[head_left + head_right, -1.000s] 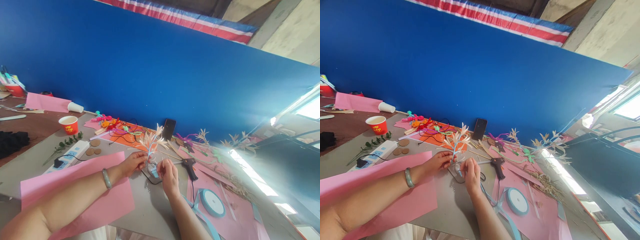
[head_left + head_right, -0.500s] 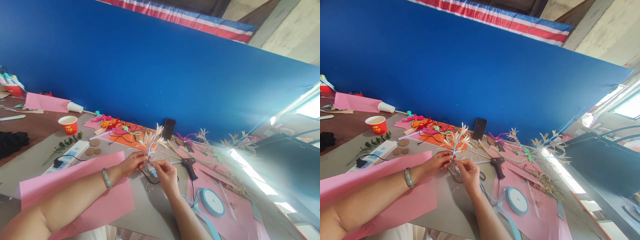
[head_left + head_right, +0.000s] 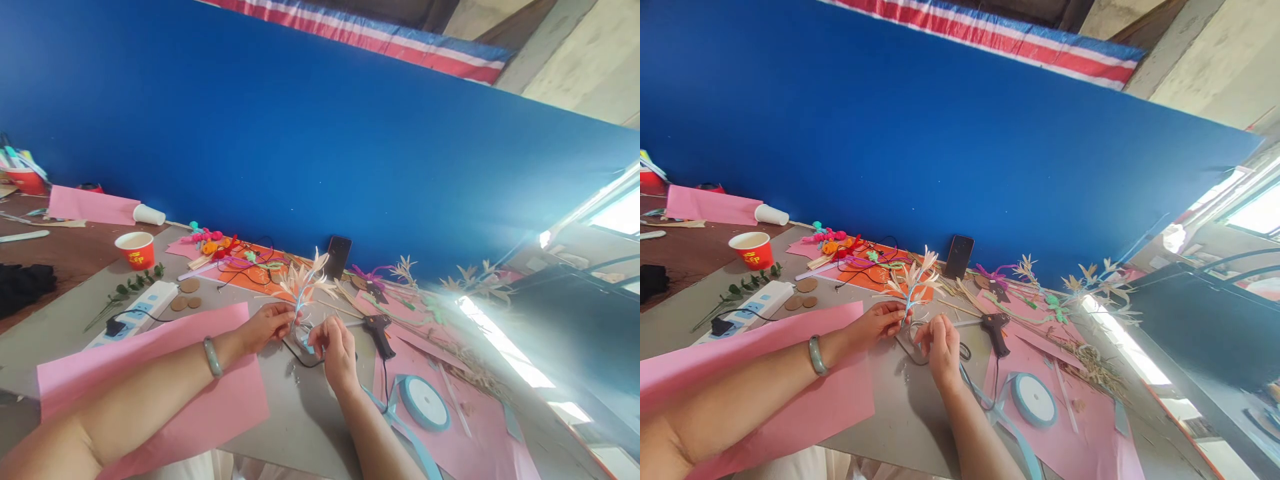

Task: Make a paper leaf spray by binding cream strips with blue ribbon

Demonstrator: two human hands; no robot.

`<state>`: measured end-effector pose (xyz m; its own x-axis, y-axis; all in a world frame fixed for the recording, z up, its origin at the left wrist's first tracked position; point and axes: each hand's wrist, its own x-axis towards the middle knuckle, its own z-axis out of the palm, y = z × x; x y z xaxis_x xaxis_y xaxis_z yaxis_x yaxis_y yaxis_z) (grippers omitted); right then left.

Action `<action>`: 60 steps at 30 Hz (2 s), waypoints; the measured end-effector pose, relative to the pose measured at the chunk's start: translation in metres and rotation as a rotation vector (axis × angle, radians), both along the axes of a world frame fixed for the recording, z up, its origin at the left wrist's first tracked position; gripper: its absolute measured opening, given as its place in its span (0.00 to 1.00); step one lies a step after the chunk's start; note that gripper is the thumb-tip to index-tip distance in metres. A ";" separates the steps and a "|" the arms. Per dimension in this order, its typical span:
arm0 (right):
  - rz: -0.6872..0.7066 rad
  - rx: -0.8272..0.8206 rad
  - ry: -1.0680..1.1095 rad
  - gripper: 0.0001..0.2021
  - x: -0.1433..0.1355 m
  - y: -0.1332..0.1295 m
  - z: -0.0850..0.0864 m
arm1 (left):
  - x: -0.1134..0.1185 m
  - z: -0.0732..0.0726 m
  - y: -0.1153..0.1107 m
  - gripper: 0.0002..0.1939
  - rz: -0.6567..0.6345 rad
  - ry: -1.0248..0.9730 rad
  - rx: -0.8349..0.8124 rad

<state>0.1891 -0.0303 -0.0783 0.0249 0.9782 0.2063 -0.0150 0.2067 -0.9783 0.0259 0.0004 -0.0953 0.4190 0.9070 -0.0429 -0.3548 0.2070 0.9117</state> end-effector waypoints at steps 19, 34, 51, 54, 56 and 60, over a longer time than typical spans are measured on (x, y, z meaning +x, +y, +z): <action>-0.005 0.097 -0.118 0.10 0.000 0.003 -0.005 | 0.003 -0.004 -0.006 0.18 -0.161 0.196 0.263; 0.133 0.259 -0.568 0.09 0.001 0.006 -0.017 | -0.017 0.015 0.011 0.14 -0.018 0.128 0.141; 0.033 0.174 -0.446 0.08 -0.001 0.003 -0.014 | -0.015 0.009 0.008 0.17 -0.082 0.129 0.227; 0.043 0.177 -0.435 0.08 -0.001 0.003 -0.013 | -0.013 0.006 0.008 0.17 -0.050 0.167 0.270; 0.032 0.186 -0.456 0.08 -0.001 0.003 -0.013 | -0.012 0.005 0.008 0.16 -0.040 0.185 0.298; -0.026 0.242 -0.526 0.07 0.001 0.004 -0.014 | -0.009 0.004 0.006 0.16 -0.034 0.154 0.234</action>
<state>0.1897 -0.0265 -0.0918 -0.1183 0.9021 0.4149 0.4683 0.4191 -0.7778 0.0174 0.0060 -0.0911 0.4536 0.8855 0.1005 -0.2052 -0.0060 0.9787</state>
